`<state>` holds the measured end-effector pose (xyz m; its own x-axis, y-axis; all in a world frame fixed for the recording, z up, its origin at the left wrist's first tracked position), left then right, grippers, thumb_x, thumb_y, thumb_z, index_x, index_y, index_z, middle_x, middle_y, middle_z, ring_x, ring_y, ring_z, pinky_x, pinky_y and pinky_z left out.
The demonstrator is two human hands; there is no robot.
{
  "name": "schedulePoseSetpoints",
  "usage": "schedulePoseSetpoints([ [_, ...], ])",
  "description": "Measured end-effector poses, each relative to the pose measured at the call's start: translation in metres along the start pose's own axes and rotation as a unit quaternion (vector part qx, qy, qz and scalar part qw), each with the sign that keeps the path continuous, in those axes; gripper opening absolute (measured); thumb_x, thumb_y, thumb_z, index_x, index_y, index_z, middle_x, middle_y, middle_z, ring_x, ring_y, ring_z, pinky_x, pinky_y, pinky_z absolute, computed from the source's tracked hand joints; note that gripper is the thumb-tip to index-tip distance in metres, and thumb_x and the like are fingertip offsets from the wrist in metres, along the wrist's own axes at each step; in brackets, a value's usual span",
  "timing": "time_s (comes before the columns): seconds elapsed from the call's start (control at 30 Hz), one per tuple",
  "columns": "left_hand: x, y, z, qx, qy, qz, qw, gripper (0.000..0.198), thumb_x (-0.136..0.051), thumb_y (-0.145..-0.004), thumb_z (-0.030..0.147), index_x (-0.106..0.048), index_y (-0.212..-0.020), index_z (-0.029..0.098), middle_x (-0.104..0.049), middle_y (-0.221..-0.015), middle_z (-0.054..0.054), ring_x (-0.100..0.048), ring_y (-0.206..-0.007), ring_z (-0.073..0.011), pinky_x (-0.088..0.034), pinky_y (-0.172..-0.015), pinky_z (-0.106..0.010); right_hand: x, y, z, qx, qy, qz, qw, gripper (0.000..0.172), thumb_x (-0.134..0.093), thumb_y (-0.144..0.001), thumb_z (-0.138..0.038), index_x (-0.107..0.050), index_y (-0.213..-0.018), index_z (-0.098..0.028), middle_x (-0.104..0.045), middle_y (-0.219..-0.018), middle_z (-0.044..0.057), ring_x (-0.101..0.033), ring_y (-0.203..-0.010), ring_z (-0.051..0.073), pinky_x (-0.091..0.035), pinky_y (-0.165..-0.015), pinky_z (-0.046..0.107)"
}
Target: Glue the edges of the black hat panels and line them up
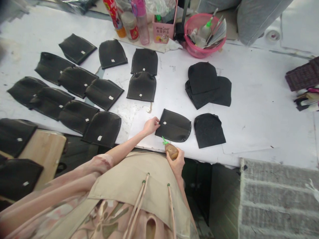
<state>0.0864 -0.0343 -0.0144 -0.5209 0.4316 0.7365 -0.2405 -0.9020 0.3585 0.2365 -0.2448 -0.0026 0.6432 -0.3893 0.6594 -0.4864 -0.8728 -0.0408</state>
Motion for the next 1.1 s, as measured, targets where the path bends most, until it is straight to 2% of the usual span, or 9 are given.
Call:
schedulePoseSetpoints([
  [0.27, -0.003, -0.004, -0.003, -0.008, 0.01, -0.004, 1.0, 0.02, -0.064, -0.082, 0.021, -0.06, -0.101, 0.022, -0.069, -0.081, 0.001, -0.065, -0.077, -0.0158, -0.045, -0.07, -0.026, -0.01, -0.005, -0.012, 0.001, -0.02, -0.037, 0.999, 0.047, -0.064, -0.078, -0.05, -0.053, -0.111, -0.018, -0.061, -0.1, 0.008, -0.06, -0.088, 0.021, -0.052, -0.075, 0.034],
  [0.47, -0.004, -0.005, -0.005, -0.019, 0.027, -0.007, 0.999, 0.018, -0.064, -0.082, 0.02, -0.06, -0.099, 0.022, -0.069, -0.077, 0.002, -0.064, -0.073, -0.0146, -0.044, -0.068, -0.025, -0.016, -0.01, -0.018, 0.016, -0.021, -0.038, 0.999, 0.046, -0.066, -0.077, -0.047, -0.054, -0.11, -0.016, -0.06, -0.099, 0.008, -0.06, -0.09, 0.021, -0.052, -0.077, 0.035],
  [0.73, -0.004, -0.004, -0.006, -0.018, 0.058, -0.004, 0.998, 0.018, -0.064, -0.081, 0.019, -0.06, -0.098, 0.022, -0.069, -0.077, 0.003, -0.063, -0.072, -0.0136, -0.044, -0.067, -0.024, -0.015, -0.015, -0.02, 0.032, -0.037, -0.062, 0.997, 0.045, -0.066, -0.079, -0.044, -0.052, -0.112, -0.017, -0.059, -0.103, 0.008, -0.059, -0.093, 0.021, -0.053, -0.076, 0.034],
  [0.97, -0.004, -0.003, -0.006, -0.006, 0.065, -0.009, 0.998, 0.019, -0.064, -0.081, 0.018, -0.061, -0.1, 0.02, -0.069, -0.078, 0.002, -0.064, -0.073, -0.014, -0.045, -0.071, -0.024, -0.018, -0.016, -0.018, 0.077, -0.029, -0.034, 0.996, 0.045, -0.066, -0.08, -0.044, -0.052, -0.113, -0.016, -0.058, -0.101, 0.008, -0.058, -0.094, 0.022, -0.051, -0.082, 0.036],
  [1.1, -0.004, -0.005, -0.007, 0.0, 0.074, -0.014, 0.997, 0.019, -0.064, -0.081, 0.019, -0.061, -0.099, 0.021, -0.069, -0.078, 0.002, -0.064, -0.073, -0.0137, -0.044, -0.07, -0.023, -0.017, -0.02, -0.018, 0.091, -0.037, -0.054, 0.994, 0.044, -0.068, -0.079, -0.043, -0.054, -0.112, -0.017, -0.059, -0.1, 0.009, -0.057, -0.095, 0.023, -0.051, -0.083, 0.038],
])
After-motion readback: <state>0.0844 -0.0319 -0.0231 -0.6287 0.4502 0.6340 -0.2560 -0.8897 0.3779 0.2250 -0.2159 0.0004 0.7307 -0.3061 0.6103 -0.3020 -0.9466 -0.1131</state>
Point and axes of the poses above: each hand's wrist, its own y-axis away from the middle knuckle, its own x-axis out of the back of the hand, z = x × y, the point moved 1 cm from there along -y, towards the middle knuckle
